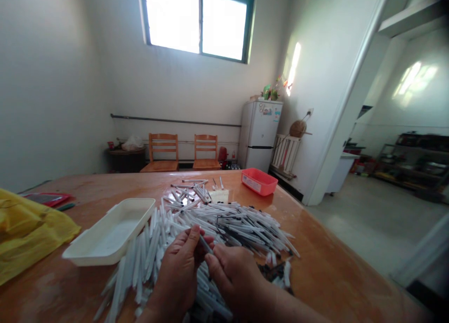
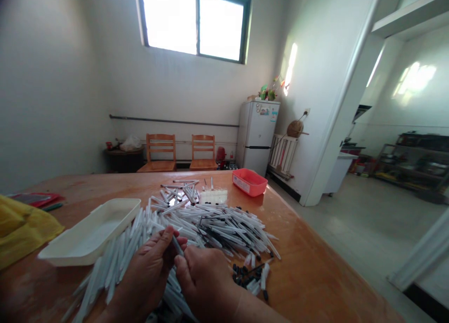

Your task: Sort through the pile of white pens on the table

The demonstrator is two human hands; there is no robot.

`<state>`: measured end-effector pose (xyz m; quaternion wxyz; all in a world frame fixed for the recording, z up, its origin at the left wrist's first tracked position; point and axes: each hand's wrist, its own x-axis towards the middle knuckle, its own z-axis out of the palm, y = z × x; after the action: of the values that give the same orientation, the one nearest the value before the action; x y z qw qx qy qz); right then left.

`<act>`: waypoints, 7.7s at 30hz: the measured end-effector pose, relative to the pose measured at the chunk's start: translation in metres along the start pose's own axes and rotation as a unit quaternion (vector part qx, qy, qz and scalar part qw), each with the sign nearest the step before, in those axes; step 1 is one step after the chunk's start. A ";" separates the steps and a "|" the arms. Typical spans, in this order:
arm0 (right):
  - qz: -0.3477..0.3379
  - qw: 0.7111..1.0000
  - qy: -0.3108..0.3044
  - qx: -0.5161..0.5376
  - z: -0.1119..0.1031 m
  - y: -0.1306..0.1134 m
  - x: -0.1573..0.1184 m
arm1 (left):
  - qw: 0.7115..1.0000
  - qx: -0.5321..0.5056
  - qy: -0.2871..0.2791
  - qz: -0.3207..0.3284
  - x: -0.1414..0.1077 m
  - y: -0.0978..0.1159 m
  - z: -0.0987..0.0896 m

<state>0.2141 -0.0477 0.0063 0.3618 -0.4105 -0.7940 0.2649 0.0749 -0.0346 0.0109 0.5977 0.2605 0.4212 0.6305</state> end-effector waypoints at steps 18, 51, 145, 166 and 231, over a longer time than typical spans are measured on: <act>0.063 0.992 0.031 -0.101 0.006 0.002 -0.008 | 0.998 0.046 -0.001 0.039 0.006 0.001 -0.010; 0.086 0.987 0.072 -0.117 -0.019 0.030 0.002 | 0.987 0.109 0.053 0.109 0.027 0.028 -0.034; 0.161 0.923 -0.001 0.349 -0.010 0.034 0.007 | 0.998 0.026 -0.037 -0.041 0.006 -0.001 -0.011; 0.189 0.907 0.014 0.377 -0.014 0.032 0.009 | 0.999 0.033 -0.015 -0.035 0.010 0.000 -0.014; 0.294 0.883 -0.159 -0.330 0.024 0.119 0.277 | 0.596 0.635 -0.114 0.479 0.053 -0.027 -0.061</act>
<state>0.1386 0.2456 0.0057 -0.0198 -0.6732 -0.7250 0.1439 0.0312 0.0017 -0.0523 -0.0628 0.8079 0.4585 0.3649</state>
